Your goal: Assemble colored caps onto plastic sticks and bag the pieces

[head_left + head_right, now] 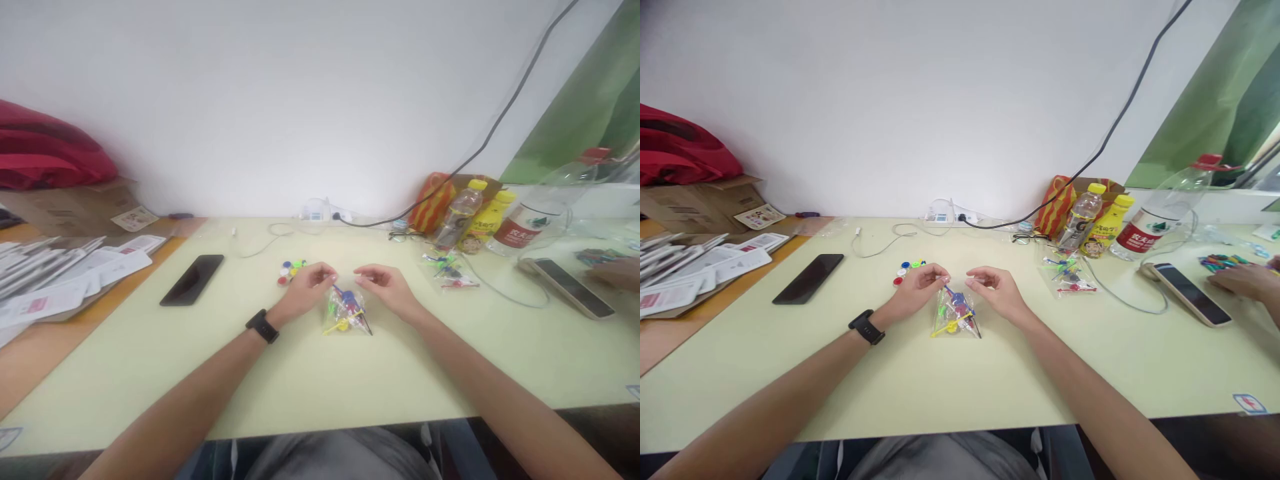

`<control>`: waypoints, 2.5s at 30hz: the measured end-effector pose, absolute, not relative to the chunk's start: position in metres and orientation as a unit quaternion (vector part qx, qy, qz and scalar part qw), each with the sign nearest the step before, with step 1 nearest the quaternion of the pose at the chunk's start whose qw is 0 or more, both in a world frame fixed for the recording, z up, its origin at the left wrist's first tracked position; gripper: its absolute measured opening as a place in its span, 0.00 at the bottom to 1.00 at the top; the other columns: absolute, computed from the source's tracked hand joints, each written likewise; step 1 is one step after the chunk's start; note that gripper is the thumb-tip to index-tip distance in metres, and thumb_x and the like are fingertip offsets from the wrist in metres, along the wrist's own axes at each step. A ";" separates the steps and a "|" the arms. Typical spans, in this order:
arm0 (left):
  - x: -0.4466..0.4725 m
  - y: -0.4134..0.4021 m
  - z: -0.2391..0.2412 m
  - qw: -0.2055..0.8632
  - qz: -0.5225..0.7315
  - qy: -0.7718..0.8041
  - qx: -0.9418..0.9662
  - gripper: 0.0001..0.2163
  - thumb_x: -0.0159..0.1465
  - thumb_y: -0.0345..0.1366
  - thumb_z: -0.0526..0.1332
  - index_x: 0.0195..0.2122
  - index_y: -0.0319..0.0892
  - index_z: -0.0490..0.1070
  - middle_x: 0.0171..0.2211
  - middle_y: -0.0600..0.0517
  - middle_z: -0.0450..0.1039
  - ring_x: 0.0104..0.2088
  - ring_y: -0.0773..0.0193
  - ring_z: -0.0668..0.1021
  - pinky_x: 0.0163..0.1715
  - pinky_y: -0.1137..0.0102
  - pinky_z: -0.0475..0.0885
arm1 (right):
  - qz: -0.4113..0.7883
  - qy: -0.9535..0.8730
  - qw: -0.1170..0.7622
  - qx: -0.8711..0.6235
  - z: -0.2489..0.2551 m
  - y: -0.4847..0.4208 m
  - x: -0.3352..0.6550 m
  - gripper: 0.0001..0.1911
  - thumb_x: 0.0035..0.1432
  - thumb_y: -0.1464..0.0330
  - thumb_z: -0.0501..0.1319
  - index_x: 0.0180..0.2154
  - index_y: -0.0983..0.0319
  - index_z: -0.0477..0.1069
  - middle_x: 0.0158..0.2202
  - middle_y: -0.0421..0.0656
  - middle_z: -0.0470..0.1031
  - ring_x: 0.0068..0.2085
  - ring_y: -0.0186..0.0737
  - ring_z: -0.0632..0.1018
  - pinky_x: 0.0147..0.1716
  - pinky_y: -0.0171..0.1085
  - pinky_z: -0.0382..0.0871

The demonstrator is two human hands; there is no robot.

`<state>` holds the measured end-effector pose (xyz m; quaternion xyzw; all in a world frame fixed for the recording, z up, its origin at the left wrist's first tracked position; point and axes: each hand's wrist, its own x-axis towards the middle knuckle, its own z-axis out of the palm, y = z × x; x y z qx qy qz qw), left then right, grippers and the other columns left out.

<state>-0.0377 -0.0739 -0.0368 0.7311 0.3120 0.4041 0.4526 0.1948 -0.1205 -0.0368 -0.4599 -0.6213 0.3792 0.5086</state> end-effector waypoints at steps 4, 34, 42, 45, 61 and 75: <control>-0.032 -0.080 -0.035 0.505 0.390 0.300 0.710 0.13 0.65 0.44 0.68 0.44 0.40 0.78 0.41 0.47 0.80 0.39 0.60 0.81 0.41 0.68 0.77 | 0.377 -0.640 0.490 -0.455 -0.038 -0.120 0.192 0.14 0.57 0.56 0.70 0.34 0.61 0.82 0.35 0.45 0.83 0.36 0.43 0.79 0.39 0.41 0.72; -0.040 -0.074 -0.034 0.554 0.414 0.315 0.650 0.12 0.59 0.42 0.73 0.39 0.39 0.84 0.39 0.43 0.84 0.41 0.54 0.84 0.46 0.62 0.78 | 0.488 -0.537 0.555 -0.408 -0.038 -0.119 0.200 0.08 0.51 0.64 0.73 0.35 0.57 0.86 0.31 0.43 0.81 0.33 0.37 0.73 0.36 0.38 0.68; -0.041 -0.069 -0.038 0.483 0.414 0.340 0.693 0.19 0.59 0.45 0.73 0.47 0.39 0.82 0.42 0.43 0.83 0.40 0.54 0.84 0.46 0.62 0.79 | 0.356 -0.632 0.505 -0.468 -0.037 -0.121 0.197 0.14 0.56 0.59 0.71 0.42 0.60 0.83 0.36 0.44 0.83 0.36 0.42 0.79 0.38 0.41 0.72; -0.043 -0.065 -0.040 0.458 0.394 0.338 0.721 0.15 0.62 0.46 0.71 0.40 0.39 0.82 0.39 0.44 0.83 0.39 0.54 0.84 0.42 0.63 0.79 | 0.304 -0.664 0.497 -0.470 -0.038 -0.121 0.196 0.11 0.59 0.59 0.68 0.36 0.60 0.80 0.35 0.44 0.82 0.36 0.43 0.79 0.39 0.41 0.72; -0.052 -0.064 -0.027 0.472 0.407 0.367 0.691 0.14 0.57 0.44 0.74 0.39 0.40 0.83 0.37 0.45 0.84 0.35 0.58 0.82 0.31 0.69 0.77 | 0.361 -0.619 0.542 -0.439 -0.036 -0.120 0.198 0.13 0.58 0.57 0.68 0.38 0.59 0.80 0.33 0.44 0.81 0.34 0.42 0.79 0.38 0.42 0.74; -0.046 -0.072 -0.024 0.528 0.423 0.307 0.670 0.12 0.56 0.42 0.75 0.34 0.39 0.82 0.38 0.45 0.82 0.38 0.58 0.82 0.41 0.66 0.77 | 0.352 -0.630 0.554 -0.415 -0.030 -0.125 0.201 0.07 0.56 0.61 0.70 0.33 0.58 0.83 0.35 0.46 0.82 0.38 0.45 0.79 0.40 0.43 0.73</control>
